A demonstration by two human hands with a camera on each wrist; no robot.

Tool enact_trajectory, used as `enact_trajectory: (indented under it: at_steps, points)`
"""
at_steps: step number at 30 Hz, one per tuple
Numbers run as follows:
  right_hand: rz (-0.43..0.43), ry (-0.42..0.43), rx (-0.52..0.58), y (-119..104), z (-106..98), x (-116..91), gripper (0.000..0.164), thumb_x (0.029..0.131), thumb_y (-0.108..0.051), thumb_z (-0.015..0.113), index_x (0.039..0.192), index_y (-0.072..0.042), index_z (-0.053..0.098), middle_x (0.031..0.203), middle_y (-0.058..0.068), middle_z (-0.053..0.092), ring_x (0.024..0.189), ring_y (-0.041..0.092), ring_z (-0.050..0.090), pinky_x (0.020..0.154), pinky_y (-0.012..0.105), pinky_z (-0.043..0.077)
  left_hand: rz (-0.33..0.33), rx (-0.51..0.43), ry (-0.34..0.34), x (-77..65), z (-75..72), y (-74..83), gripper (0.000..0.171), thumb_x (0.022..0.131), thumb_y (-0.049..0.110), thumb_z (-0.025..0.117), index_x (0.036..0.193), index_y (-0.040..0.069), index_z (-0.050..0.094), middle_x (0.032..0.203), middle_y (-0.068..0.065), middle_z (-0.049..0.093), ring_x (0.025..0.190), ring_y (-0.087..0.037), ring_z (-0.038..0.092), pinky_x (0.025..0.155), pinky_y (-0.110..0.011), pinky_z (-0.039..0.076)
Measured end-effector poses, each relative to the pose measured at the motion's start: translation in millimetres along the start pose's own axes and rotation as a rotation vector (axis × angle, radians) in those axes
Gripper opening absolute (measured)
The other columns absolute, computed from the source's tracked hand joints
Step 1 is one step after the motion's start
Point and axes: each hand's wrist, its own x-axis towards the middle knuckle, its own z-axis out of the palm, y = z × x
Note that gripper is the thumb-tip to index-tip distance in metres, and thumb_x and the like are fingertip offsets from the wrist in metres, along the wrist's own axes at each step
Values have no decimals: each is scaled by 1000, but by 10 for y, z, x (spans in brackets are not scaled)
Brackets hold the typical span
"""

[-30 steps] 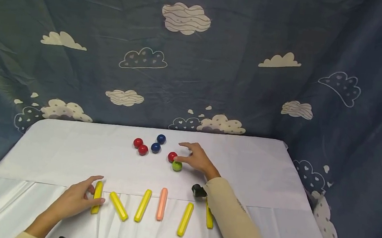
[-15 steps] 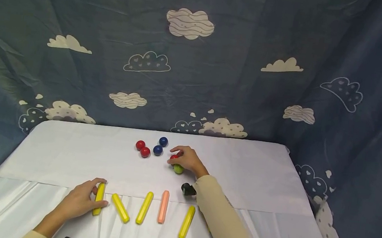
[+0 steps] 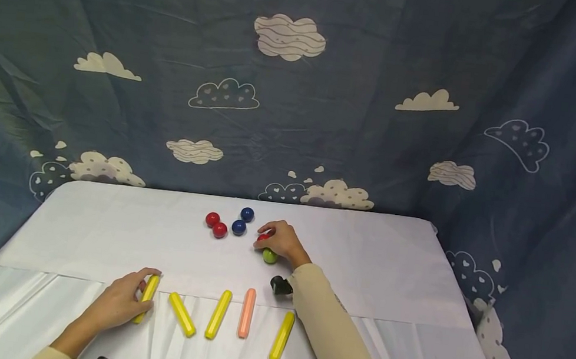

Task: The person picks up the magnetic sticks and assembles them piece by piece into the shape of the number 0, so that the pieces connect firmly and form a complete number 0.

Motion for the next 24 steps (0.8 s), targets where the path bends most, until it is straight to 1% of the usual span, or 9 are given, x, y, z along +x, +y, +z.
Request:
enact_trajectory:
  at_steps: [5, 8, 10, 13, 17, 21, 24]
  points:
    - [-7, -7, 0, 3, 0, 5, 32, 78, -22, 81, 107, -11, 72, 101, 6, 63, 92, 21, 53, 84, 36, 44, -7, -2, -3, -12, -19, -17, 59, 74, 4, 71, 130, 8, 53, 90, -5, 56, 71, -17, 48, 57, -31, 40]
    - [18, -2, 10, 28, -20, -10, 32, 79, -23, 80, 107, -11, 72, 101, 5, 64, 92, 21, 53, 86, 37, 44, -6, -2, -1, 8, -40, -12, 60, 75, 3, 70, 132, 6, 52, 95, -9, 60, 73, -17, 51, 59, -32, 43]
    - [38, 13, 27, 50, -46, -22, 32, 79, -22, 80, 106, -10, 72, 100, 5, 65, 92, 22, 54, 87, 37, 44, 2, 4, 9, 43, -61, 0, 58, 77, 2, 68, 132, 3, 52, 99, -11, 62, 76, -18, 54, 62, -35, 47]
    - [49, 32, 51, 78, -80, -30, 30, 78, -21, 81, 105, -9, 72, 98, 4, 66, 90, 22, 54, 87, 37, 43, 31, 18, 38, 118, -102, 22, 49, 80, 2, 66, 127, 0, 56, 101, -13, 65, 81, -22, 59, 68, -41, 49]
    - [36, 15, 60, 71, -88, -31, 31, 79, -22, 80, 106, -8, 71, 100, 5, 67, 92, 22, 55, 89, 39, 43, 82, 36, 61, 222, -157, 62, 37, 82, 0, 67, 119, 0, 62, 102, -14, 66, 91, -28, 61, 79, -47, 49]
    - [33, 22, 52, 63, -67, -30, 34, 79, -23, 80, 108, -8, 70, 101, 5, 67, 93, 22, 56, 91, 40, 43, 108, 47, 51, 369, -179, 153, 34, 84, 0, 68, 117, 3, 65, 103, -14, 65, 97, -29, 60, 84, -49, 47]
    - [24, 27, 54, 55, -43, -24, 32, 79, -22, 80, 106, -8, 70, 101, 5, 67, 93, 22, 55, 92, 40, 42, 116, 52, 38, 494, -180, 226, 33, 85, 1, 69, 117, 7, 67, 104, -12, 65, 96, -27, 60, 84, -47, 48]
